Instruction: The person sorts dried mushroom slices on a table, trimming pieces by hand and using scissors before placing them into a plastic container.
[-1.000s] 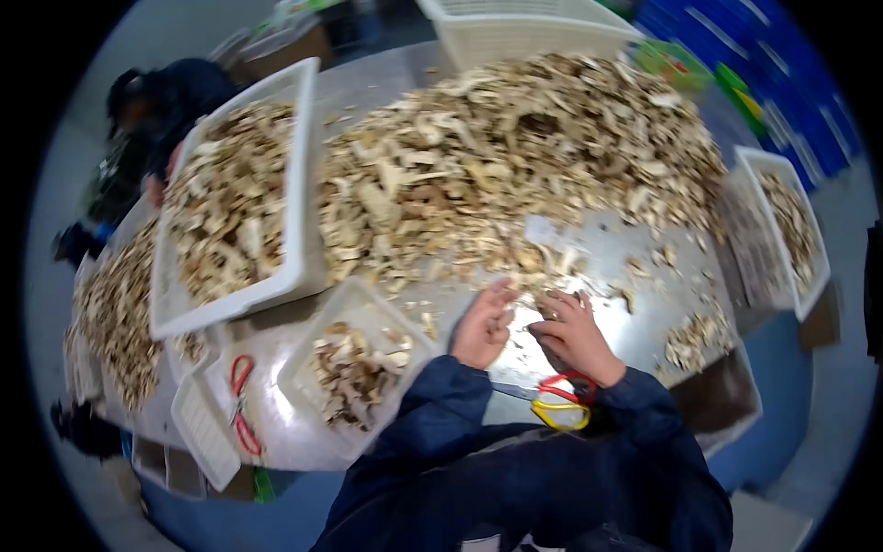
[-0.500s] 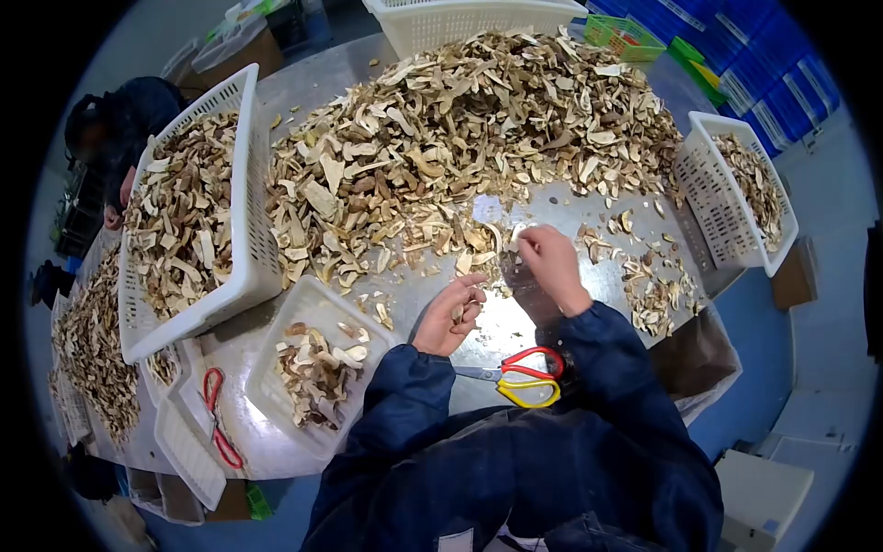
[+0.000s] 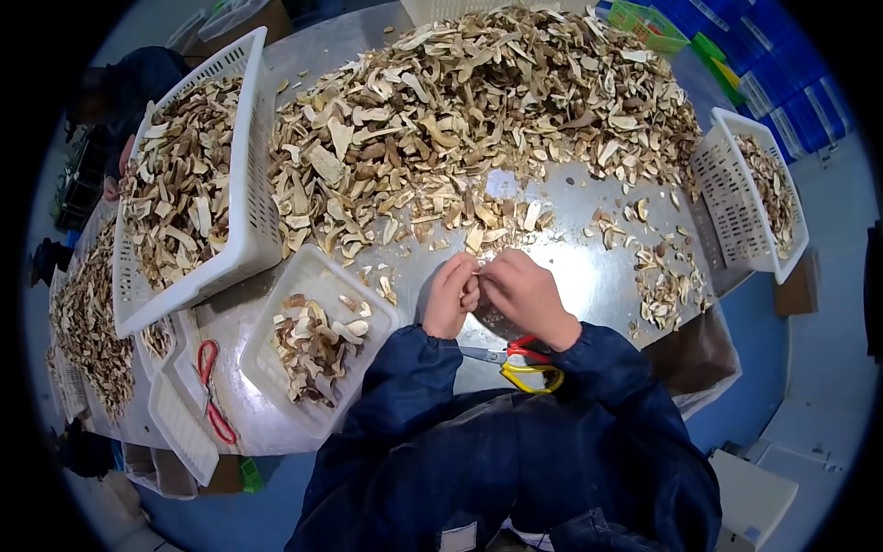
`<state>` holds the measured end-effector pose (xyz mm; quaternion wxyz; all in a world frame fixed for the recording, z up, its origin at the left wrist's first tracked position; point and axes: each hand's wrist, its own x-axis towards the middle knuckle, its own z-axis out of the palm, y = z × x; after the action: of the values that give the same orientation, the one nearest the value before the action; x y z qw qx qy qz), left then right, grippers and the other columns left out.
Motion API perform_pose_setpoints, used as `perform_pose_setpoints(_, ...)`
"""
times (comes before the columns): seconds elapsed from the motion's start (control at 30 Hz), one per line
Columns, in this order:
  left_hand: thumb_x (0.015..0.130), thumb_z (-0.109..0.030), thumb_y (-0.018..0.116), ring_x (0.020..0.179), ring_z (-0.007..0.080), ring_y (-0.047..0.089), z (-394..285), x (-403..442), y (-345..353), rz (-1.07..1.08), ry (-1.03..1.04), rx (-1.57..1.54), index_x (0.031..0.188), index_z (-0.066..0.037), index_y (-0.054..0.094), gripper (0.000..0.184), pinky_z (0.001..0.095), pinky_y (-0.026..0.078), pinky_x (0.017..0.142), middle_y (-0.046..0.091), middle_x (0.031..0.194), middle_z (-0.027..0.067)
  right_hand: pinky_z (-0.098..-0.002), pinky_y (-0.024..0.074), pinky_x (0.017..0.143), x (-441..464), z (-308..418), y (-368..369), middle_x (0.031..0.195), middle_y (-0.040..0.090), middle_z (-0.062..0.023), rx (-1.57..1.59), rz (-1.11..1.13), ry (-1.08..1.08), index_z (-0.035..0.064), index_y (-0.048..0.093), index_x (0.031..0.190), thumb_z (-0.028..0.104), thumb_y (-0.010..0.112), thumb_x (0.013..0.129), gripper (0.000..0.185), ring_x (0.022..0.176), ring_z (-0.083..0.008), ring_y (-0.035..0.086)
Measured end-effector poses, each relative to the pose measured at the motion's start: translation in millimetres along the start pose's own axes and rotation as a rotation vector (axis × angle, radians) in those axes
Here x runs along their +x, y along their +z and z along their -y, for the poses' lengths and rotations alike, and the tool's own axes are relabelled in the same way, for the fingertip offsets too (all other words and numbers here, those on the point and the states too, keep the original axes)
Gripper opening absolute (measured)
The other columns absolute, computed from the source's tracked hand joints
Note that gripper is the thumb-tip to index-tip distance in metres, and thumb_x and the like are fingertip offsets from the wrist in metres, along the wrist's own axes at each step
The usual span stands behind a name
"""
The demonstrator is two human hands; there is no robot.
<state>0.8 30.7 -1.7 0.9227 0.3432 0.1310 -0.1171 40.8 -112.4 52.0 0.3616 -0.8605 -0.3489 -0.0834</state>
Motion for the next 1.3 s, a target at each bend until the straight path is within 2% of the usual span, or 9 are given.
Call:
perform_pose_setpoints(0.1, 0.092, -0.013, 0.046, 0.05, 0.0043, 0.032, -0.4, 0.0, -7.5, 0.105, 0.058, -0.075, 0.092, -0.009, 0.047, 0.005, 0.0177, 0.023, 0.044, 0.036, 0.066, -0.0024, -0.0229, 0.0425, 0.053, -9.8, -11.6, -10.2, 0.082, 0.06, -0.005, 0.367, 0.018, 0.275, 0.0031, 0.06, 0.098, 0.009, 0.058, 0.082, 0.018, 0.07, -0.0117, 0.058)
perform_pose_setpoints(0.2, 0.092, -0.013, 0.048, 0.051, 0.004, 0.032, -0.7, -0.1, -4.0, 0.171, 0.052, -0.088, 0.093, -0.008, 0.047, 0.005, 0.0178, 0.023, 0.043, 0.037, 0.067, -0.0022, -0.0192, 0.0392, 0.051, -19.4, -13.3, -14.5, 0.076, 0.059, -0.0008, 0.964, 0.215, 0.741, 0.0029, 0.06, 0.099, 0.016, 0.055, 0.087, 0.018, 0.068, -0.007, 0.055)
perform_pose_setpoints(0.43, 0.093, -0.017, 0.049, 0.052, 0.0038, 0.032, -2.9, -0.8, -13.0, 0.366, 0.008, -0.06, 0.098, -0.007, 0.048, 0.011, 0.0179, 0.022, 0.043, 0.039, 0.069, -0.0022, -0.0159, 0.0318, 0.045, -17.8, -11.7, -10.2, 0.069, 0.055, 0.0031, 1.22, 0.285, 0.906, 0.0072, 0.056, 0.085, 0.016, 0.052, 0.091, 0.011, 0.056, -0.0016, 0.047)
perform_pose_setpoints(0.8, 0.095, -0.024, 0.049, 0.054, 0.0042, 0.032, 4.0, 1.1, -13.5, 0.16, 0.133, -0.294, 0.098, -0.005, 0.053, 0.02, 0.0189, 0.023, 0.044, 0.041, 0.068, -0.0022, -0.0194, 0.0373, 0.053, 1.7, -3.9, 11.3, 0.069, 0.05, 0.0023, 1.002, 0.238, 0.624, 0.0036, 0.052, 0.087, 0.015, 0.049, 0.093, 0.014, 0.058, -0.0046, 0.045)
perform_pose_setpoints(1.0, 0.095, -0.024, 0.048, 0.057, 0.0044, 0.034, 8.1, 4.4, -21.8, 0.365, 0.14, -0.42, 0.099, -0.005, 0.053, 0.02, 0.0177, 0.026, 0.045, 0.042, 0.08, -0.0019, -0.0195, 0.0356, 0.054, -3.2, -10.0, 18.0, 0.07, 0.049, 0.0014, 1.226, 0.253, 0.603, 0.005, 0.05, 0.09, 0.016, 0.049, 0.094, 0.012, 0.059, -0.0062, 0.045)
perform_pose_setpoints(1.2, 0.095, -0.024, 0.049, 0.06, 0.0069, 0.034, -2.5, 8.0, -24.2, 0.303, 0.067, -0.662, 0.083, -0.008, 0.049, 0.02, 0.0187, 0.027, 0.045, 0.038, 0.075, -0.0009, -0.019, 0.0347, 0.051, 1.3, -14.5, 11.0, 0.068, 0.051, 0.0024, 1.291, 0.25, 0.67, 0.0063, 0.053, 0.085, 0.02, 0.048, 0.095, 0.017, 0.056, -0.0053, 0.045)
perform_pose_setpoints(1.23, 0.094, -0.023, 0.048, 0.063, 0.0095, 0.034, -2.2, 10.5, -24.1, 0.377, 0.184, -0.702, 0.075, -0.008, 0.043, 0.024, 0.0205, 0.03, 0.048, 0.036, 0.073, 0.0001, -0.0185, 0.0342, 0.05, 5.7, -18.5, 8.6, 0.068, 0.051, 0.0034, 1.283, 0.235, 0.693, 0.0071, 0.054, 0.084, 0.023, 0.048, 0.095, 0.02, 0.056, -0.0044, 0.046)
perform_pose_setpoints(1.27, 0.094, -0.022, 0.047, 0.063, 0.01, 0.034, -3.5, 12.2, -24.8, 0.347, 0.2, -0.709, 0.074, -0.008, 0.043, 0.025, 0.0211, 0.03, 0.049, 0.036, 0.073, 0.0001, -0.0225, 0.0376, 0.049, 6.9, -36.6, 7.4, 0.066, 0.054, 0.0001, 0.978, 0.288, 0.722, 0.0062, 0.057, 0.084, 0.021, 0.051, 0.092, 0.017, 0.055, -0.0109, 0.051)
perform_pose_setpoints(1.3, 0.094, -0.022, 0.046, 0.064, 0.0105, 0.034, -5.9, 12.6, -25.7, 0.316, 0.216, -0.716, 0.072, -0.009, 0.042, 0.025, 0.0217, 0.031, 0.05, 0.036, 0.072, 0.0001, -0.0265, 0.0405, 0.05, 15.1, -43.6, 7.5, 0.069, 0.056, -0.0036, 0.544, 0.273, 0.537, 0.0078, 0.058, 0.087, 0.018, 0.052, 0.09, 0.012, 0.056, -0.0164, 0.054)
